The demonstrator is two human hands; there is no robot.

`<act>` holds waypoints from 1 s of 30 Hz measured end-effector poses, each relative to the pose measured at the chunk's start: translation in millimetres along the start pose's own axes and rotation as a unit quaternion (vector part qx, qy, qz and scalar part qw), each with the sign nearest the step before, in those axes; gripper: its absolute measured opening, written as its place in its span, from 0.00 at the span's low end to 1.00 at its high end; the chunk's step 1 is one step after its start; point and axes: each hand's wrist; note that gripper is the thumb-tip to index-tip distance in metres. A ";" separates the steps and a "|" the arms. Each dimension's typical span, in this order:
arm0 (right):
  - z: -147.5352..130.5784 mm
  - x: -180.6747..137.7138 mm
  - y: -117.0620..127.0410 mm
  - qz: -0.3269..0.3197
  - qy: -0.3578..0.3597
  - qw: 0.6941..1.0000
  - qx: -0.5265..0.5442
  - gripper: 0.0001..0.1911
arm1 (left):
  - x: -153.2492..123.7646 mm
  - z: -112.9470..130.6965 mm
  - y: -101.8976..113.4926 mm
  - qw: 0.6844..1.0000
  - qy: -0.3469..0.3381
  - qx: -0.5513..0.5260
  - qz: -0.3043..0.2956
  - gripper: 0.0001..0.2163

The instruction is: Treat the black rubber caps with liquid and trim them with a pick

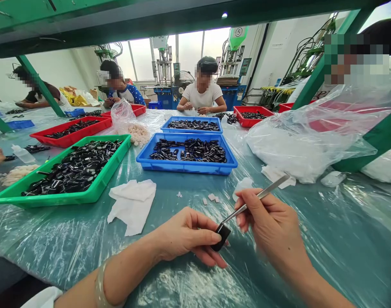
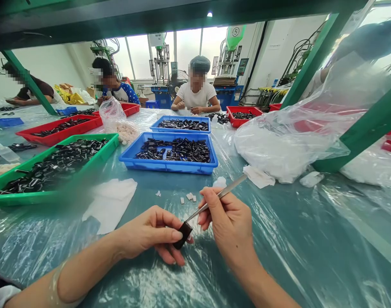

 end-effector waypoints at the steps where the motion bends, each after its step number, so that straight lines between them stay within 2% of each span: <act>1: -0.7 0.8 0.8 0.014 0.007 1.000 0.009 0.12 | 0.1 -0.1 0.3 1.000 0.000 0.000 -0.001 0.12; 5: -3.7 2.6 2.8 0.021 0.018 1.000 0.010 0.13 | -0.6 -0.9 2.0 1.000 -0.007 -0.005 0.000 0.12; 15: -1.4 -1.9 -2.4 -0.062 -0.023 0.997 -0.035 0.16 | 1.8 -4.3 3.6 1.000 -0.013 -0.017 -0.008 0.12; 20: -1.2 -4.2 -4.6 -0.065 -0.053 0.996 -0.012 0.16 | 1.1 -3.6 3.4 1.000 -0.011 -0.023 -0.004 0.11; 30: -3.2 -6.3 -6.1 -0.052 -0.060 0.997 -0.001 0.17 | 2.2 -4.5 3.1 1.000 -0.008 -0.029 0.001 0.12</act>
Point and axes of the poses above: each hand's wrist, its own x-axis towards the middle knuckle, its own y-axis out of the back of the hand, z = x × y, and after that the axes turned 10 degrees about z, right-handed
